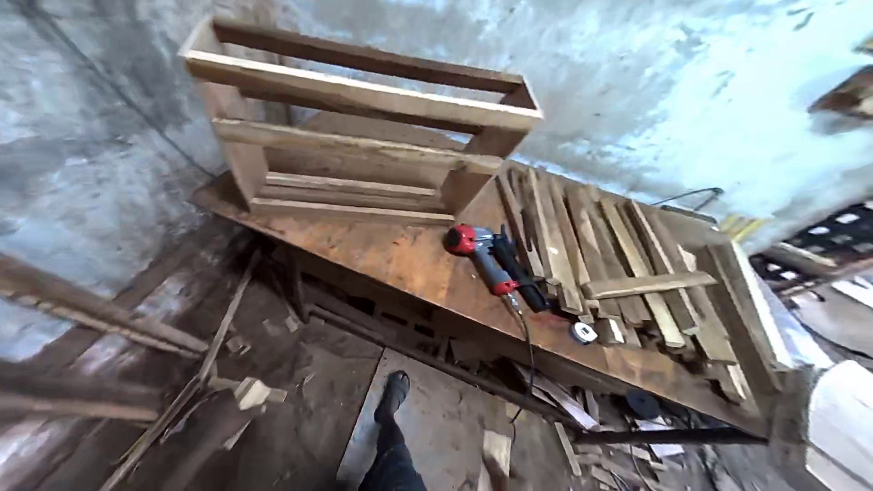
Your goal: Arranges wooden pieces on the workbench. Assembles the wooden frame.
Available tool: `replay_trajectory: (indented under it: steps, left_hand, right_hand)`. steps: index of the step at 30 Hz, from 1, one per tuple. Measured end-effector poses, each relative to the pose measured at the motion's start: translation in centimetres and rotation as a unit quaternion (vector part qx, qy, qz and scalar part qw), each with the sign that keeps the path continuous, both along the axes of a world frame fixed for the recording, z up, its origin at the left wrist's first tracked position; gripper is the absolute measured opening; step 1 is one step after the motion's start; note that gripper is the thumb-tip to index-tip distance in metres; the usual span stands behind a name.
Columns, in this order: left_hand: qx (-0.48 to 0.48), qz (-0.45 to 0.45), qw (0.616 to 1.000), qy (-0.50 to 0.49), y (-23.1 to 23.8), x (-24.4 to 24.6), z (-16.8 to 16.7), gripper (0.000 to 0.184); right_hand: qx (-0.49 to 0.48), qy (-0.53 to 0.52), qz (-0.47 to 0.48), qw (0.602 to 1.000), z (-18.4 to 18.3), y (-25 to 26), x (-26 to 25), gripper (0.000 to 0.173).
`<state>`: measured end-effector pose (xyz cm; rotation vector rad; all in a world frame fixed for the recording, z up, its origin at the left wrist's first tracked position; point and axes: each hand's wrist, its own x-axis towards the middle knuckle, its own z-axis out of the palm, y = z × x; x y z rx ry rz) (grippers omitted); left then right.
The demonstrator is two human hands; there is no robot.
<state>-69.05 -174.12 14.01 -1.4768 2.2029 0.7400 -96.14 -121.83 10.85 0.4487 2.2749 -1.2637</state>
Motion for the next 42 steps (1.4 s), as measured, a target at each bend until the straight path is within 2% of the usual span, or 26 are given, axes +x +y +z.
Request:
replay_trajectory:
  steps: [2,6,8,10,13,15,18,20,23,27,32,35,37,40,42]
  left_hand:
    - [0.026,-0.059,0.996,0.063,-1.0,-11.2,4.0,0.097]
    - [0.027,-0.148,0.972,0.181,-1.1,-31.2,5.9,0.096]
    - [0.036,-0.183,0.965,0.186,-0.4,-40.1,7.3,0.095]
    - [0.014,-0.216,0.957,0.192,0.3,-47.2,7.3,0.089]
    - [-0.052,-0.271,0.945,0.175,0.3,-54.8,5.7,0.076]
    - [-0.051,-0.289,0.946,0.136,0.1,-56.9,4.1,0.075]
    - [-0.045,-0.287,0.948,0.131,-0.7,-57.7,2.8,0.079]
    - [-0.022,-0.283,0.948,0.143,-1.2,-57.5,3.0,0.086]
    - [0.042,-0.271,0.945,0.179,-2.4,-57.0,3.5,0.089]
    - [0.073,-0.298,0.929,0.208,-4.6,-57.4,2.4,0.068]
    - [0.109,-0.37,0.907,0.168,-6.6,-59.2,2.3,0.072]
    - [0.111,-0.379,0.903,0.169,-7.1,-59.4,2.1,0.072]
    - [0.108,-0.375,0.904,0.176,-7.2,-59.0,2.1,0.073]
    - [0.091,-0.378,0.903,0.181,-7.2,-59.0,2.1,0.074]
    - [0.099,-0.376,0.905,0.174,-7.3,-59.1,2.1,0.075]
  right_hand:
    - [-0.053,0.044,0.019,0.997,2.8,-6.4,-5.3,0.052]
    - [-0.068,0.108,0.085,0.988,6.2,-18.1,-18.6,0.063]
    - [-0.004,0.15,0.136,0.979,7.9,-23.2,-24.5,0.073]
    - [0.076,0.191,0.169,0.964,8.7,-27.5,-29.0,0.079]
    - [0.174,0.18,0.249,0.935,8.1,-32.0,-34.3,0.084]
    - [0.218,0.142,0.302,0.917,7.1,-33.5,-36.3,0.082]
    - [0.179,0.142,0.315,0.921,5.3,-33.9,-38.0,0.084]
    - [0.096,0.133,0.283,0.945,4.9,-33.1,-38.0,0.085]
    - [-0.005,0.123,0.212,0.969,3.8,-31.2,-37.5,0.064]
    - [-0.009,0.084,0.145,0.986,2.6,-30.9,-36.5,0.043]
    - [-0.019,0.112,0.053,0.992,1.5,-34.3,-33.8,0.037]
    - [-0.001,0.105,0.035,0.994,1.7,-35.7,-33.4,0.039]
    - [0.009,0.107,0.012,0.994,2.3,-36.2,-32.7,0.046]
    - [0.075,0.128,0.021,0.989,2.9,-37.3,-32.3,0.077]
    - [0.136,0.117,0.056,0.982,3.3,-38.1,-32.4,0.091]
